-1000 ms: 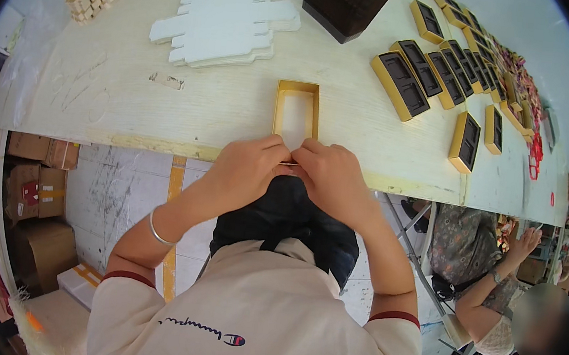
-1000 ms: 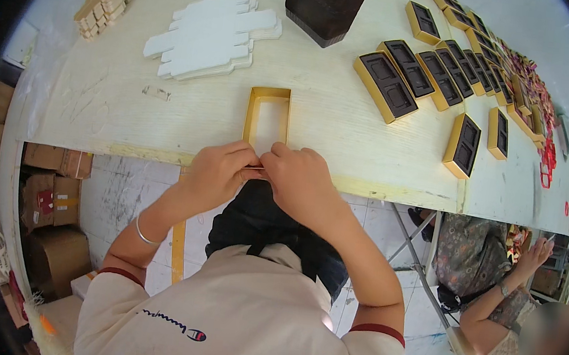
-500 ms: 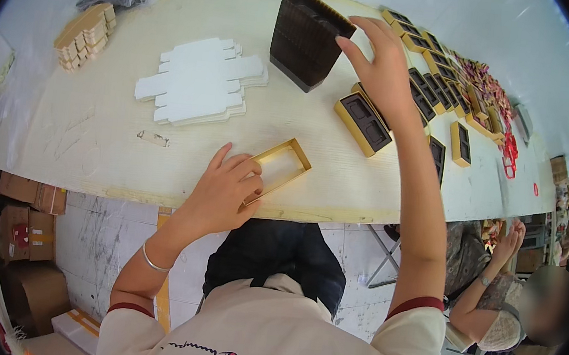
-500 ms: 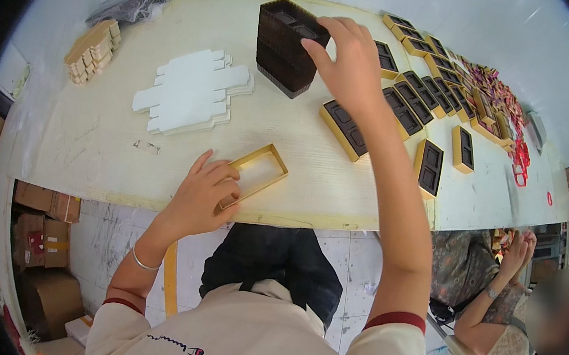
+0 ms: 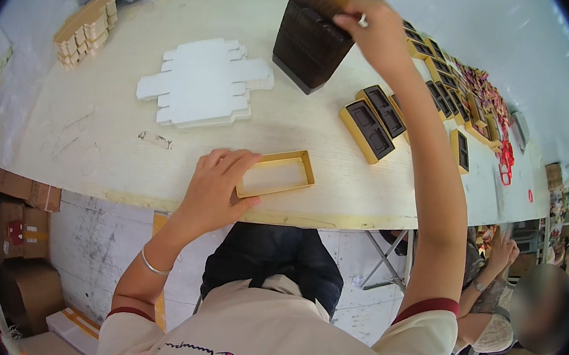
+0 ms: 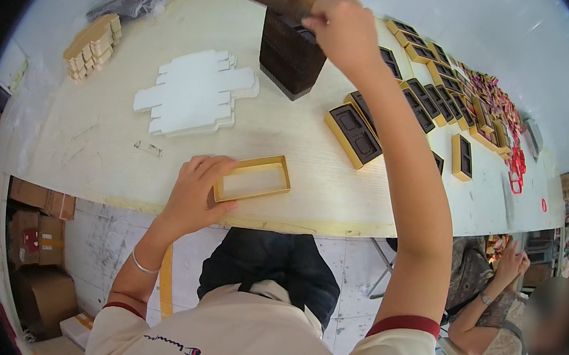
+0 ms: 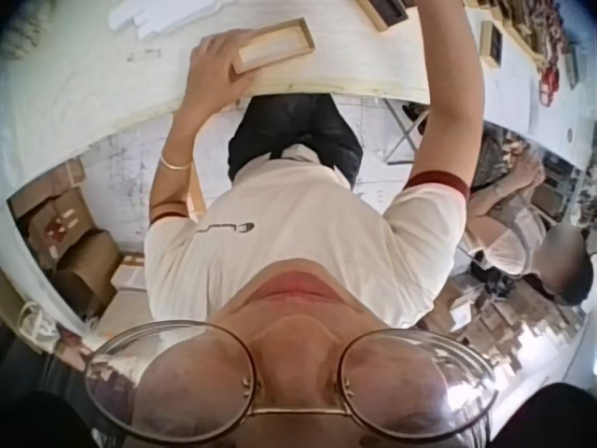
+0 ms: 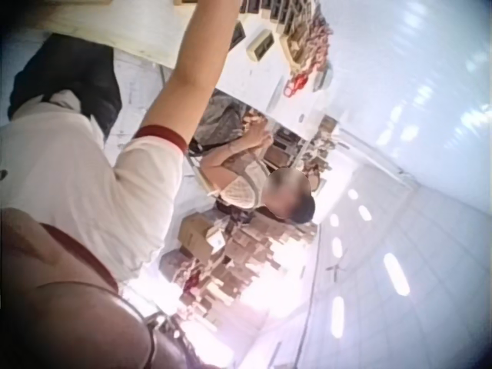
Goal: The person assembles small rectangular boxes by folding flat cardboard pieces into shape and inserting them into black plastic trays. The person repeatedly picks up a flat piece, folds it into a box, and places it into a tray, then sets the completed unit aside.
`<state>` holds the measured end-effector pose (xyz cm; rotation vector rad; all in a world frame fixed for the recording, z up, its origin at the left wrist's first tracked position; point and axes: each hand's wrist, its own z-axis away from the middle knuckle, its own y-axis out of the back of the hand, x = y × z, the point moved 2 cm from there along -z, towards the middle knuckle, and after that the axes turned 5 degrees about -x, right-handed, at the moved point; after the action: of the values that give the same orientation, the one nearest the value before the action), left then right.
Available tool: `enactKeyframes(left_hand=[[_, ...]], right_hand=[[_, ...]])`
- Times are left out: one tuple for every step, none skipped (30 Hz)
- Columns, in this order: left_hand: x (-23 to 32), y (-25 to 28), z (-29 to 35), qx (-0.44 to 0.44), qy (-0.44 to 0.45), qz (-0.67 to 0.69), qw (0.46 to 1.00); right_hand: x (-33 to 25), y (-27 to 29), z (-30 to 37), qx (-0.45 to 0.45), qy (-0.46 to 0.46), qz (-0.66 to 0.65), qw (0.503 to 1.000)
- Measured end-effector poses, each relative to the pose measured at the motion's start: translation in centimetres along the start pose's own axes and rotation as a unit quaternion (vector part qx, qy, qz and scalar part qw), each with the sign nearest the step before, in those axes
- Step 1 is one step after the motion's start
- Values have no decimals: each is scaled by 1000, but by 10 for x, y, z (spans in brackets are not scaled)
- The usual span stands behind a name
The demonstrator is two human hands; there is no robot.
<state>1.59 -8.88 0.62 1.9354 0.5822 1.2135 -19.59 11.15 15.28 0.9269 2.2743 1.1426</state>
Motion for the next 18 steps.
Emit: enactKeyframes(left_hand=[[-1, 2, -1, -1, -1, 0, 1000], [-2, 2, -1, -4, 1, 1, 1000], [-4, 4, 3, -7, 14, -1, 1000], [-5, 6, 2, -12, 9, 19, 1000], [-6, 6, 1, -18, 6, 39, 999], [-6, 8, 2, -24, 3, 56, 998], [-6, 8, 4, -28, 5, 46, 999], [-7, 8, 5, -31, 5, 37, 999], [-6, 8, 4, -33, 0, 27, 999], [-4, 8, 5, -32, 1, 34, 999], [-1, 8, 3, -32, -6, 45, 998], [2, 7, 2, -33, -12, 55, 998], [4, 6, 1, -45, -13, 65, 997], [6, 6, 0, -56, -15, 73, 996], [8, 6, -2, -67, -17, 81, 994], [11, 5, -4, -77, -18, 81, 994], [14, 5, -6, -87, -18, 80, 993], [16, 4, -8, -97, -17, 80, 992]], right_hand=[[0, 7, 3, 67, 24, -48, 996], [-5, 17, 10, 130, 45, -97, 986], [-18, 29, 19, -1, -47, -188, 981], [-26, 42, 34, -40, -63, -333, 940], [-33, 48, 52, -78, -81, -470, 875], [-41, 48, 74, -83, -115, -565, 813], [-55, 45, 97, -85, -193, -594, 776], [-71, 42, 119, -79, -271, -621, 731], [-72, 33, 137, -145, -319, -589, 728], [-74, 23, 154, -218, -356, -556, 718], [-64, 13, 173, -359, -318, -518, 708], [-62, 9, 179, -375, -351, -499, 698], [-61, 7, 185, -390, -382, -479, 687], [-60, 6, 188, -404, -412, -460, 675], [-57, 7, 187, -421, -412, -435, 681], [-52, 7, 184, -437, -412, -408, 687], [-47, 5, 181, -454, -410, -383, 692], [-49, 1, 179, -471, -384, -375, 700]])
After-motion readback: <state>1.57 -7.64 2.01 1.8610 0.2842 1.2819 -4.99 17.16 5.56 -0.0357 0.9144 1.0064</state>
